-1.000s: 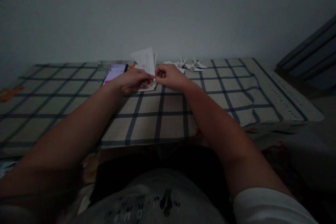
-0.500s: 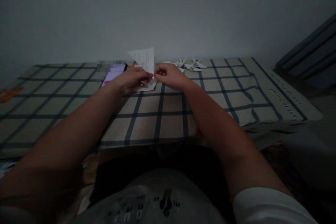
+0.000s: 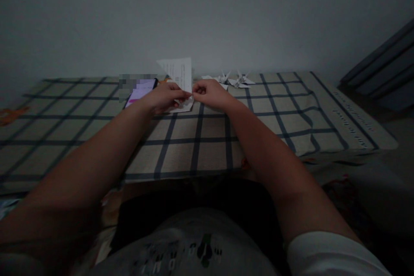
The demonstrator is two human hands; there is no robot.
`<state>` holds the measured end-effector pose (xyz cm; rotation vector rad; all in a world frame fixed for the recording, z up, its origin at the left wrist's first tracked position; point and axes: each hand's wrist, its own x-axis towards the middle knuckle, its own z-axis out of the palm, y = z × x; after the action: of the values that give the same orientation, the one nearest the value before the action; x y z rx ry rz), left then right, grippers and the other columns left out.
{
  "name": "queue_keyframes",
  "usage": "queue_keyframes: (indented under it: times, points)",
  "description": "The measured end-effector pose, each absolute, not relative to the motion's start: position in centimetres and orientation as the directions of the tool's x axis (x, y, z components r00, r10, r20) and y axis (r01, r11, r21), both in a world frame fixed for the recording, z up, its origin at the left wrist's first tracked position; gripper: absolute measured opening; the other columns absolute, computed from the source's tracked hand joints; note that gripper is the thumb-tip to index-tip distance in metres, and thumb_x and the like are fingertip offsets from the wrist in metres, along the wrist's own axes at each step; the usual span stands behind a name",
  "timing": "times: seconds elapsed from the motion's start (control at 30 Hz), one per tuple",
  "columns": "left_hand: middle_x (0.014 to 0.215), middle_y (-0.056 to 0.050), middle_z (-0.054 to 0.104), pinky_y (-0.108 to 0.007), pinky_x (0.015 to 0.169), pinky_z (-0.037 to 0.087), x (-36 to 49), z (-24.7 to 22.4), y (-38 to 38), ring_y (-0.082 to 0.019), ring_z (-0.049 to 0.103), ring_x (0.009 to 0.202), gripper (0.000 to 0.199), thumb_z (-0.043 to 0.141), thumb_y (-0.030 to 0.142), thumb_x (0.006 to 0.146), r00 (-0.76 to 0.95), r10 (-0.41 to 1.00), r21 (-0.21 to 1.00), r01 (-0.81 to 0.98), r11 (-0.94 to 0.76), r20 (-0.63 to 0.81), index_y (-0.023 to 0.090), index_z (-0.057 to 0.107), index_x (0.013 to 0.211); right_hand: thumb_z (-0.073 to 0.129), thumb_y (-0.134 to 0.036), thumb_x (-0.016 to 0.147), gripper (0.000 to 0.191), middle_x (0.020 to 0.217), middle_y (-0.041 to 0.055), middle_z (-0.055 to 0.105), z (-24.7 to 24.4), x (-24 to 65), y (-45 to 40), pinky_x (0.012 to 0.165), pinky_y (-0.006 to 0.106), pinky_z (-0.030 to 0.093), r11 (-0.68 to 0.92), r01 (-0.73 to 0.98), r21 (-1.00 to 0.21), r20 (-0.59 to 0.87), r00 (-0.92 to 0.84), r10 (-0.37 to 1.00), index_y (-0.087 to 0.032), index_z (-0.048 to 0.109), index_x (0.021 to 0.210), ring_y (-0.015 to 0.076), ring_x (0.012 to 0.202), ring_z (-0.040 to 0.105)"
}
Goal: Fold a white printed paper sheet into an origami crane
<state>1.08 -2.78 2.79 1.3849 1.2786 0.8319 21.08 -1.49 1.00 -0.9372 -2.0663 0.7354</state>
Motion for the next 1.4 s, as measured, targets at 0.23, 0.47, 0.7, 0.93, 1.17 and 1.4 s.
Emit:
queue_keyframes:
  times: [0.23, 0.47, 0.7, 0.93, 1.17, 1.4]
  points:
    - [0.063, 0.0, 0.062, -0.02, 0.051, 0.038, 1.2, 2.9, -3.0, -0.006, 0.055, 0.052, 0.022, 0.074, 0.008, 0.088, 0.173, 0.978, 0.951, 0.303, 0.059, -0.116, 0.013, 0.063, 0.07, 0.066, -0.027, 0.076, 0.013, 0.071, 0.0, 0.063, 0.9, 21.2, -1.3, 0.065, 0.026, 0.035, 0.597, 0.384, -0.704, 0.402, -0.478, 0.781, -0.016, 0.069, 0.079, 0.0125, 0.068, 0.049]
    - [0.062, -0.001, 0.062, -0.02, 0.05, 0.039, 1.4, 3.5, -3.5, -0.006, 0.051, 0.049, 0.019, 0.077, 0.012, 0.088, 0.154, 0.984, 0.933, 0.358, 0.028, -0.089, 0.012, 0.067, 0.072, 0.067, -0.027, 0.078, 0.012, 0.072, 0.0007, 0.063, 0.9, 21.3, -1.3, 0.066, 0.027, 0.037, 0.577, 0.397, -0.714, 0.383, -0.468, 0.796, -0.015, 0.07, 0.081, 0.0131, 0.068, 0.05]
    - [0.058, 0.0, 0.06, -0.02, 0.05, 0.04, 1.5, 4.1, -3.9, -0.006, 0.051, 0.047, 0.023, 0.077, 0.012, 0.088, 0.131, 0.989, 0.909, 0.416, 0.002, -0.062, 0.011, 0.067, 0.067, 0.066, -0.025, 0.076, 0.011, 0.073, 0.0016, 0.065, 0.8, 21.1, -1.3, 0.067, 0.027, 0.039, 0.579, 0.386, -0.718, 0.398, -0.454, 0.797, -0.015, 0.071, 0.08, 0.0137, 0.07, 0.053]
    - [0.058, 0.001, 0.06, -0.021, 0.047, 0.036, 1.1, 2.9, -2.9, -0.006, 0.05, 0.046, 0.023, 0.075, 0.012, 0.088, 0.169, 0.986, 0.912, 0.405, -0.057, -0.014, 0.011, 0.069, 0.066, 0.067, -0.024, 0.076, 0.011, 0.071, 0.0012, 0.065, 0.9, 21.1, -1.3, 0.065, 0.026, 0.039, 0.574, 0.379, -0.726, 0.402, -0.444, 0.801, -0.015, 0.071, 0.08, 0.0129, 0.068, 0.052]
    - [0.054, 0.002, 0.058, -0.021, 0.045, 0.033, 1.5, 3.1, -3.3, -0.006, 0.05, 0.044, 0.026, 0.072, 0.009, 0.09, 0.134, 0.986, 0.944, 0.326, 0.054, -0.103, 0.013, 0.065, 0.065, 0.066, -0.025, 0.074, 0.011, 0.07, 0.0008, 0.065, 0.6, 21.2, -1.1, 0.065, 0.026, 0.039, 0.593, 0.389, -0.705, 0.421, -0.444, 0.791, -0.015, 0.07, 0.078, 0.0129, 0.068, 0.052]
    - [0.055, 0.001, 0.056, -0.019, 0.047, 0.032, 1.2, 2.2, -2.3, -0.004, 0.048, 0.046, 0.035, 0.066, 0.005, 0.094, 0.245, 0.948, 0.974, 0.149, 0.171, -0.204, 0.013, 0.061, 0.06, 0.063, -0.023, 0.072, 0.01, 0.071, 0.0001, 0.063, 0.6, 21.1, -1.3, 0.066, 0.027, 0.039, 0.64, 0.391, -0.662, 0.449, -0.477, 0.756, -0.016, 0.067, 0.078, 0.0132, 0.068, 0.052]
